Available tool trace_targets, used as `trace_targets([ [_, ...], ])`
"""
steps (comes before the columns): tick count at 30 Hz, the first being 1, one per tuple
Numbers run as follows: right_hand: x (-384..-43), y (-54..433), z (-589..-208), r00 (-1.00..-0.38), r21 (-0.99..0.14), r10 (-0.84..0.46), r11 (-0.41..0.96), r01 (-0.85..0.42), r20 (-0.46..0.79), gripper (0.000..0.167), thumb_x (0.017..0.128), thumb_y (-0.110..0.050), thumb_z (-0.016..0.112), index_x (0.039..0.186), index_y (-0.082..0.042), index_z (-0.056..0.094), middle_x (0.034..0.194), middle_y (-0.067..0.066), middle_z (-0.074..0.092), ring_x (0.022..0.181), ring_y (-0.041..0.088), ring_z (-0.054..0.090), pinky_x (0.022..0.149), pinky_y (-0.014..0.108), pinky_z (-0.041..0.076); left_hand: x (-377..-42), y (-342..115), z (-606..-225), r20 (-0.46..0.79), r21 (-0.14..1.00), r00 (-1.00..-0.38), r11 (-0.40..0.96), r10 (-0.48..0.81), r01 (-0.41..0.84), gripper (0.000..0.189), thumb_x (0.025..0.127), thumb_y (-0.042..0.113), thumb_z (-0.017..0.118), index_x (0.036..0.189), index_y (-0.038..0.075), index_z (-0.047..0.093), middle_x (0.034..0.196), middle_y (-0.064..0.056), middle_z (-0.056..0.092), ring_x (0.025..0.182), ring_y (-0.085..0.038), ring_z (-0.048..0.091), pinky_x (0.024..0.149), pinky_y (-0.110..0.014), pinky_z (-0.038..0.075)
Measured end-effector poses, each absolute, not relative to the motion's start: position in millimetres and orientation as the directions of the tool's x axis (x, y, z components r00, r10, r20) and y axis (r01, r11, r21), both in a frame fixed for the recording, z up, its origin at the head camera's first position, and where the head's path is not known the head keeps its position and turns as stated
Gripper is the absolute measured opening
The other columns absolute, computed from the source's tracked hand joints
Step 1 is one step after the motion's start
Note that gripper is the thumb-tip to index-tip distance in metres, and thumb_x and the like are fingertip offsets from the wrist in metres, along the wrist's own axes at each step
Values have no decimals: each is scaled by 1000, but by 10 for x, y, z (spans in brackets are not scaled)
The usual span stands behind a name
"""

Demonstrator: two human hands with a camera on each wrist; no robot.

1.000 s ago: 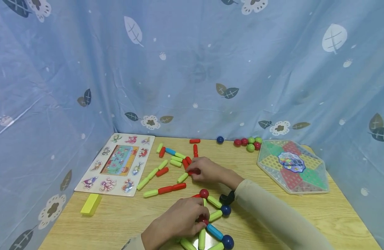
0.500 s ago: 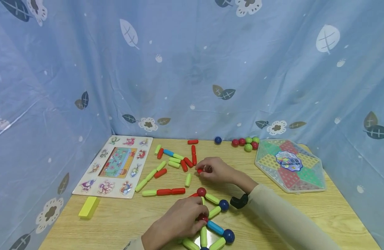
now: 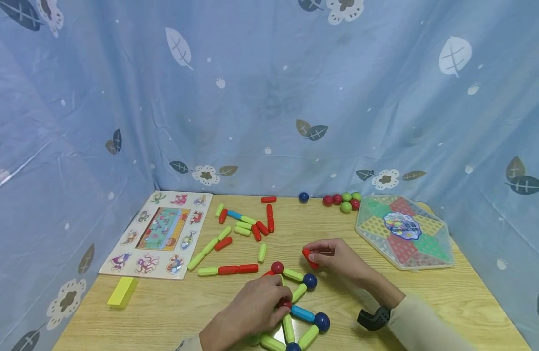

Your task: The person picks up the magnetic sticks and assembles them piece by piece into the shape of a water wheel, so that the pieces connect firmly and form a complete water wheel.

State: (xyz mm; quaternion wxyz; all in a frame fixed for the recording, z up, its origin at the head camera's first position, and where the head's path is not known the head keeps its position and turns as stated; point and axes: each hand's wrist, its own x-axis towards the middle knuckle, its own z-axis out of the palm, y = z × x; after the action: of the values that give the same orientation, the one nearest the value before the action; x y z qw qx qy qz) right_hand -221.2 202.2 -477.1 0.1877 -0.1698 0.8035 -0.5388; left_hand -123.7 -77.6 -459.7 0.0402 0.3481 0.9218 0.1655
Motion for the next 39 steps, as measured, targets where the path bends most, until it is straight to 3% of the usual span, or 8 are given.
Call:
trace_targets([
  [6,-1963,2176,-4812,-869,-952,-455,301,55,-194,42,108,-25,71,141,1,69,130,16,76,105,13,70,84,25,58,-1237,-794,-4603,38,354,-759,701,650,619,14,98,33,83,111,29,82,93,14,59,80,-2,47,70,-18,44],
  [13,-1726,2256,-4858,-879,-949,-382,241,202,-285,44,107,-26,73,141,2,66,124,10,79,103,15,70,82,25,57,-1228,-797,-4582,30,369,-764,703,644,607,17,97,30,84,114,28,83,95,14,61,82,-2,48,74,-18,45],
  [19,-1566,2198,-4894,-895,-952,-360,249,179,-263,41,104,-23,77,135,3,69,116,11,81,101,15,75,84,25,60,-1226,-787,-4598,54,369,-771,704,635,606,10,98,28,83,109,25,83,91,13,59,80,-2,47,71,-17,43],
  [29,-1420,2099,-4884,-917,-919,-355,393,32,-183,26,102,-17,78,122,1,78,109,10,82,93,19,79,76,25,60,-1213,-767,-4600,66,370,-782,712,620,597,9,99,27,83,107,24,83,92,12,61,77,-2,47,69,-17,44],
  [39,-1376,1999,-4871,-940,-917,-286,394,59,-183,25,102,-17,79,120,1,77,101,8,81,87,19,78,73,26,62,-1194,-745,-4616,67,348,-788,726,612,593,10,99,29,82,107,23,83,91,12,61,78,-2,47,69,-18,44],
])
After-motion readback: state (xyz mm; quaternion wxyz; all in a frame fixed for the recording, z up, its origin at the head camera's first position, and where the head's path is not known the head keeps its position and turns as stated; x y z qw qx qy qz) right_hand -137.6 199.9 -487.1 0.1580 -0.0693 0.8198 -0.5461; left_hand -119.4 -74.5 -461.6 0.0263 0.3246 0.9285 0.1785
